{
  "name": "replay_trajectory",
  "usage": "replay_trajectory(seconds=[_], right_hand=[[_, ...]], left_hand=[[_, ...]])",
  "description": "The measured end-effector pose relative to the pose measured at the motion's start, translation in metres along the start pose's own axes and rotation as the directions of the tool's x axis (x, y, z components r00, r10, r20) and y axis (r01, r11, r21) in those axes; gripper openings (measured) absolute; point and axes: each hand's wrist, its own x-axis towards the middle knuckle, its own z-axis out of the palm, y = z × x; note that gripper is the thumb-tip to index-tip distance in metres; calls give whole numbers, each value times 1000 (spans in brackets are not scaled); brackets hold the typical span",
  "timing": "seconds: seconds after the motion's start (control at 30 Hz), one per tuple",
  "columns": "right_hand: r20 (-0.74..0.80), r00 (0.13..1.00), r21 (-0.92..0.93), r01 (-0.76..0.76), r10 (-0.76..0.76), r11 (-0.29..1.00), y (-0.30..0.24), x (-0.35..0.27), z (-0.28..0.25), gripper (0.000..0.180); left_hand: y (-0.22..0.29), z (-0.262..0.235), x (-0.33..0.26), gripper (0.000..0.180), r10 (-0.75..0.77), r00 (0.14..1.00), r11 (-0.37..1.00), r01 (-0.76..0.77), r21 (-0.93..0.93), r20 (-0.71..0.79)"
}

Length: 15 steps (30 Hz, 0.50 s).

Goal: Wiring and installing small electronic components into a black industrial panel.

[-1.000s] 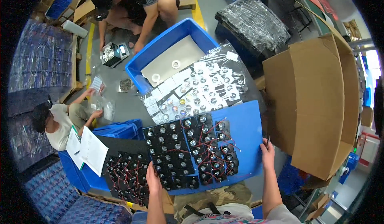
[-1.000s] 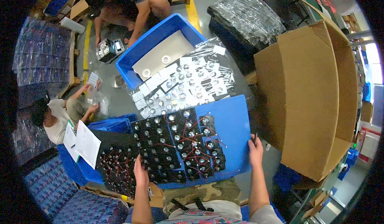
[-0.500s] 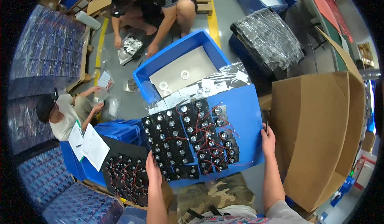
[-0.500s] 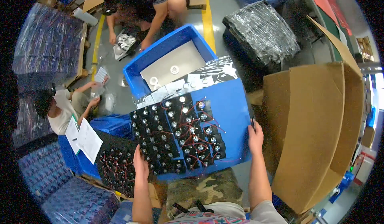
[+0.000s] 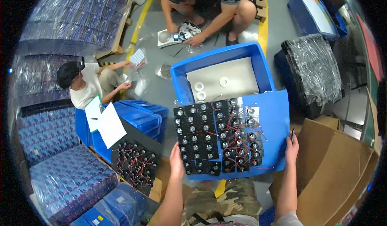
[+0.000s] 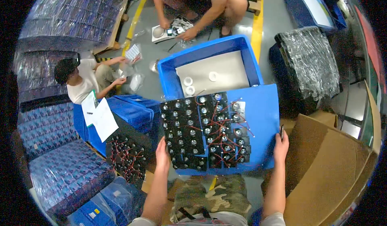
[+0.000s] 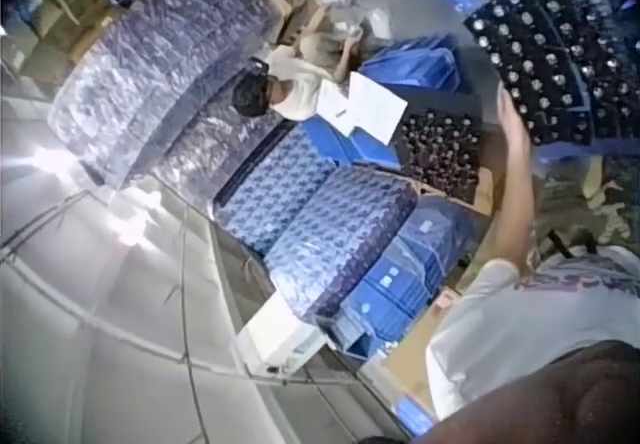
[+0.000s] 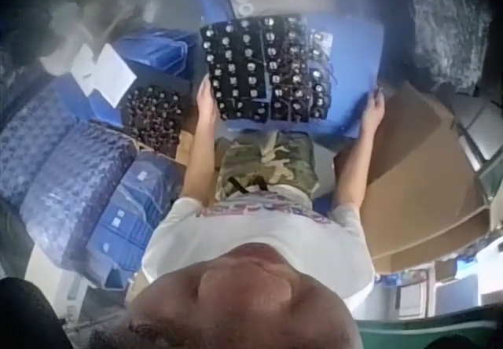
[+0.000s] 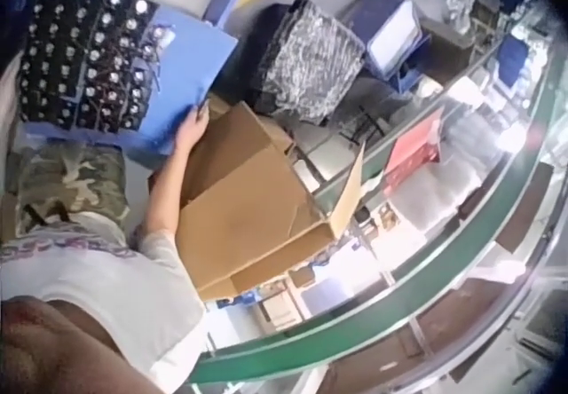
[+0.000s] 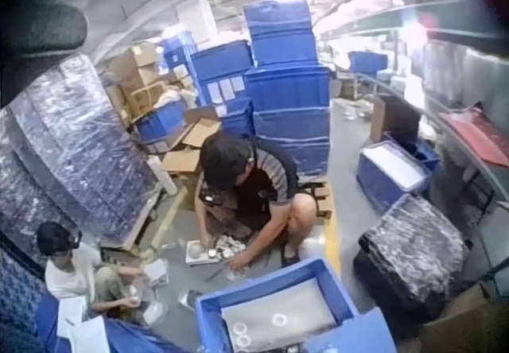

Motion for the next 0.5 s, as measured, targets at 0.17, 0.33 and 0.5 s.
replay_trajectory(seconds=[0.17,0.33,0.5], right_hand=[[11,1000,-57,7,-6,998,9,3,-5,37],[22,997,-266,77,-74,961,2,-6,-6,39],[-7,984,-335,165,-178,928,24,-26,-31,39]], left_hand=[[-5,0,-1,40,-76,997,994,76,-82,6],[-11,-9,3,41,-93,996,990,94,-102,18],[1,-9,-13,36,82,997,996,-81,37,-8]])
